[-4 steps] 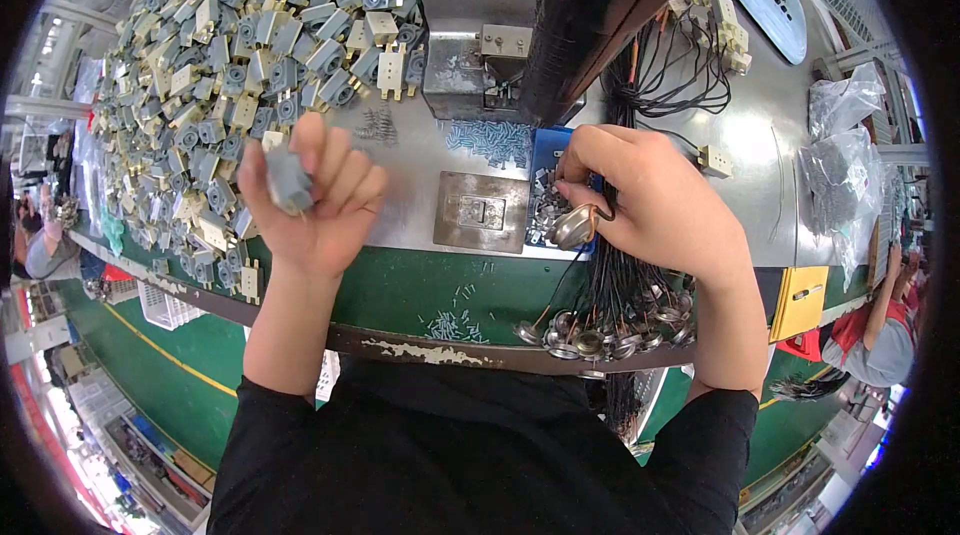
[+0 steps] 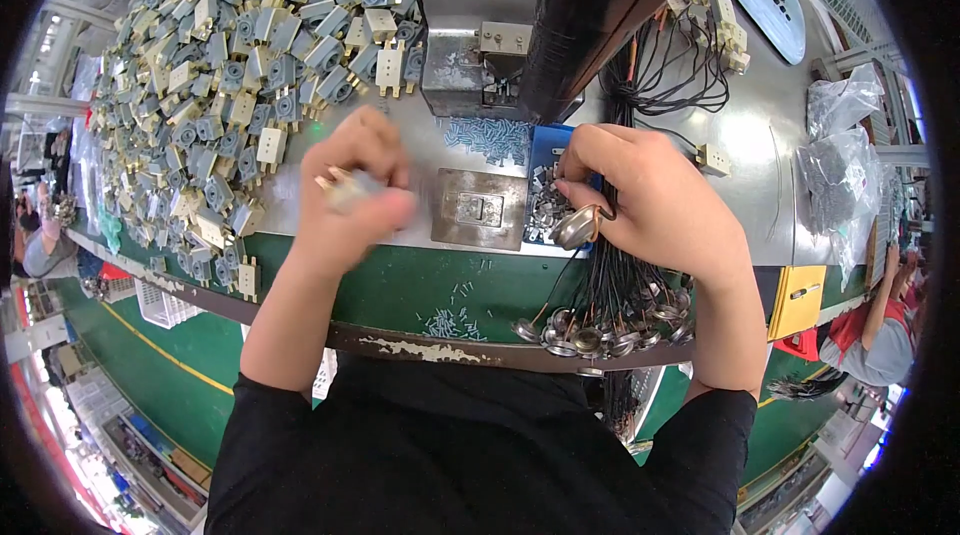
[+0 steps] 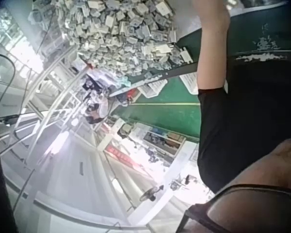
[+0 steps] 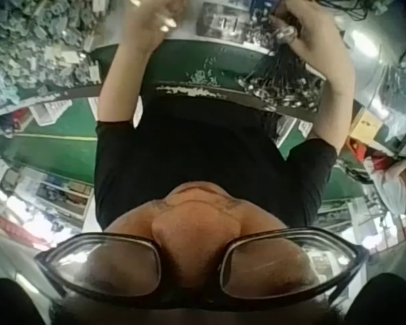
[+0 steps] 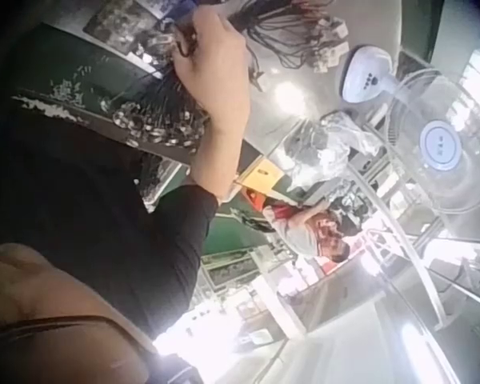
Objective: Assembling small electronic components by inserting them into a fixture and securing them with a pneumatic screwdriver.
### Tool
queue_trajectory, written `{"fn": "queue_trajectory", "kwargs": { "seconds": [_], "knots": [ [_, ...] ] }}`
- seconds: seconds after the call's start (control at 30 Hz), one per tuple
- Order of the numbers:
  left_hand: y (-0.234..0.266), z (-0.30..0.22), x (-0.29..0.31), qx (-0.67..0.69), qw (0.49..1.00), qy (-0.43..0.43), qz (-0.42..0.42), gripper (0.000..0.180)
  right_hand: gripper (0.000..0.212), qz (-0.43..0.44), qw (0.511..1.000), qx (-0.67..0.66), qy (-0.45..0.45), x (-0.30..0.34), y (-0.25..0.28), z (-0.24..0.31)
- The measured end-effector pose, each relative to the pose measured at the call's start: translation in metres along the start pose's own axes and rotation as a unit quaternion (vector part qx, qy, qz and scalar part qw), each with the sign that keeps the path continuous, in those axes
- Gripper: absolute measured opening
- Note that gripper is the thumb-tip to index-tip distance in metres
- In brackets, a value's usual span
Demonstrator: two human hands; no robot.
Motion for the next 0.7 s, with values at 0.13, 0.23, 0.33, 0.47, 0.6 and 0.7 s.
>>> {"fn": "queue_trajectory", "kwargs": {
  "seconds": [0.13,0.23,0.33,0.47,0.6,0.7],
  "knots": [
    [-0.031,0.012,-0.002,-0.502,0.847,-0.175,0.017,0.048,0.016,0.001,1.000,0.002,-0.003,0.001,-0.001,0.002],
    [-0.041,0.013,0.001,-0.591,0.784,-0.187,0.036,0.058,0.016,0.005,1.000,0.003,-0.003,0.001,-0.002,0.001],
    [-0.038,0.014,0.000,-0.562,0.806,-0.180,0.049,0.061,0.017,0.008,1.000,0.008,0.012,0.000,-0.006,-0.002],
    [-0.017,0.014,0.008,-0.438,0.885,-0.079,0.137,0.043,0.018,0.005,1.000,0.019,-0.009,0.001,-0.004,-0.002],
    [-0.011,0.018,0.014,-0.374,0.919,-0.065,0.106,0.028,0.017,0.002,1.000,0.008,0.011,-0.003,-0.006,0.001],
    [-0.011,0.026,0.012,-0.363,0.917,-0.115,0.119,0.023,0.015,-0.003,1.000,-0.002,0.007,-0.002,-0.007,0.005]
  ]
}}
Point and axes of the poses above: each hand's wrist, its own x-axis away from the middle knuckle, its own y-axis out of the back of the hand, z = x × y, the point moved 1 cm from there along -x, towards the middle knuckle, and after that the axes turned 6 degrees about -x, right-handed, at the moved point
